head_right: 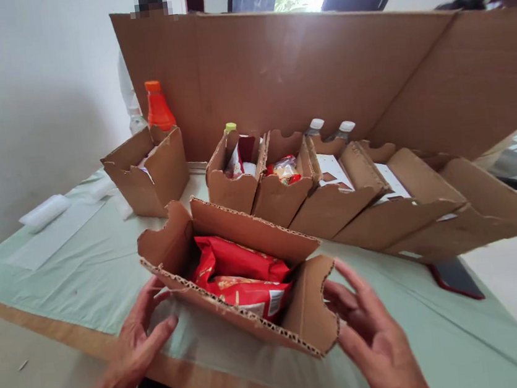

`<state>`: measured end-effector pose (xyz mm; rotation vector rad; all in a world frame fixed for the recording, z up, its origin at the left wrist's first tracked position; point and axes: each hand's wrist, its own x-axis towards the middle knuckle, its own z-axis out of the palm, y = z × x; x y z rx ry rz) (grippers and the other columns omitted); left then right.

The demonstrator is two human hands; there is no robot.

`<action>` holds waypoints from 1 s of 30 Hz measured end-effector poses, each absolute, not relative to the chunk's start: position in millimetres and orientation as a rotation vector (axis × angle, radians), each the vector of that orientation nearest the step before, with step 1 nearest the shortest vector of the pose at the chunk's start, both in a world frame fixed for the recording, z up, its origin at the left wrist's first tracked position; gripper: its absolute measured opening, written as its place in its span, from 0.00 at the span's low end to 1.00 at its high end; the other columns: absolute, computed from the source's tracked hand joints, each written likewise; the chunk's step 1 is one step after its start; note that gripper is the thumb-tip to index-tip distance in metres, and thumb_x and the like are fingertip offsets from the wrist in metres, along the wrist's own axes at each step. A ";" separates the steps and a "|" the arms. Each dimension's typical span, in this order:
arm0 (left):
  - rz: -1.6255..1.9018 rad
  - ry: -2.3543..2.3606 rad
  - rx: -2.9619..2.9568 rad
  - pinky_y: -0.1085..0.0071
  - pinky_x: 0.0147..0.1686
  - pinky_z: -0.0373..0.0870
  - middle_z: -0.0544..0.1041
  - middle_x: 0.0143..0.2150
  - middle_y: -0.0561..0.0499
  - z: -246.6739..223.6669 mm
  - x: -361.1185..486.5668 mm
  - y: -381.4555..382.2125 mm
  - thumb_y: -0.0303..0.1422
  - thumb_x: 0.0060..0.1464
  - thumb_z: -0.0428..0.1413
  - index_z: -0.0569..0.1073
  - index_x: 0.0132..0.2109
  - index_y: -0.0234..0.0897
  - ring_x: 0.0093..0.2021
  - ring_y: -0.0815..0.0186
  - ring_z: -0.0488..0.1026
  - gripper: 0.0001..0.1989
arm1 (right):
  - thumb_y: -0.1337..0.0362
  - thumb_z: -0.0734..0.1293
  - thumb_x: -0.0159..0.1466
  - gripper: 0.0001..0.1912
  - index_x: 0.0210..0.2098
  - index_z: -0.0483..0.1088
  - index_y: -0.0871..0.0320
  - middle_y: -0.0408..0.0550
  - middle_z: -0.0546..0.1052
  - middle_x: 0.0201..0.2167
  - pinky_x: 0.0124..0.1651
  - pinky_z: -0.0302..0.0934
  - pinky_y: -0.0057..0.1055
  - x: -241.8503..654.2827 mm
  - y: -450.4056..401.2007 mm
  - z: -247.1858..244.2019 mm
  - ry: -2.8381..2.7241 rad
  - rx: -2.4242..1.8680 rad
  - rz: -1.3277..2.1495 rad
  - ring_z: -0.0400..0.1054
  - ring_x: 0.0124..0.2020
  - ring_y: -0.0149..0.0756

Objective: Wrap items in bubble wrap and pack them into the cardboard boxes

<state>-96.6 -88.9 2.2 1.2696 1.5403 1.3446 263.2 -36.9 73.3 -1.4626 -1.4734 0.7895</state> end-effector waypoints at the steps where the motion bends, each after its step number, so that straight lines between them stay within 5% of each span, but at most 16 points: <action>1: 1.299 1.556 1.258 0.45 0.63 0.67 0.66 0.70 0.39 -1.4 -94.4 -88.2 0.44 0.59 0.59 0.59 0.71 0.44 0.63 0.46 0.70 0.36 | 0.38 0.75 0.51 0.47 0.65 0.68 0.51 0.62 0.80 0.52 0.40 0.77 0.41 262.4 -42.2 64.4 -1.524 -1.468 0.805 0.78 0.49 0.58; 7: 1.301 1.554 1.272 0.52 0.58 0.72 0.70 0.66 0.39 0.0 -79.5 -68.2 0.42 0.60 0.57 0.62 0.69 0.40 0.60 0.50 0.74 0.32 | 0.41 0.74 0.54 0.39 0.59 0.73 0.54 0.56 0.80 0.53 0.56 0.72 0.47 230.0 -40.5 48.2 -1.746 -1.512 0.647 0.74 0.55 0.59; 11: 1.268 1.399 1.431 0.55 0.62 0.68 0.69 0.67 0.40 22.2 -61.8 -19.9 0.35 0.60 0.55 0.61 0.69 0.39 0.64 0.53 0.70 0.31 | 0.41 0.72 0.55 0.29 0.46 0.76 0.55 0.55 0.82 0.45 0.51 0.72 0.47 229.2 -2.2 55.8 -1.640 -1.531 0.584 0.76 0.49 0.56; 16: 1.234 1.337 1.502 0.58 0.59 0.69 0.72 0.64 0.41 23.6 -48.5 30.5 0.34 0.60 0.53 0.65 0.66 0.36 0.58 0.55 0.72 0.27 | 0.41 0.71 0.55 0.28 0.43 0.71 0.56 0.55 0.81 0.38 0.41 0.72 0.43 238.0 25.4 28.6 -1.456 -1.590 0.594 0.77 0.38 0.50; 26: 1.270 1.400 1.466 0.58 0.61 0.67 0.76 0.60 0.42 8.2 -49.5 26.1 0.34 0.66 0.51 0.71 0.63 0.37 0.59 0.55 0.72 0.20 | 0.39 0.70 0.53 0.24 0.32 0.75 0.53 0.55 0.82 0.33 0.43 0.73 0.48 250.6 30.2 -5.9 -1.626 -1.746 0.488 0.78 0.39 0.58; 30: 1.275 1.365 1.476 0.61 0.60 0.67 0.76 0.61 0.43 9.9 -48.3 31.2 0.34 0.67 0.50 0.72 0.62 0.38 0.59 0.57 0.72 0.19 | 0.38 0.70 0.53 0.25 0.35 0.78 0.52 0.55 0.83 0.35 0.42 0.74 0.50 257.9 27.9 -16.4 -1.651 -1.758 0.374 0.78 0.41 0.60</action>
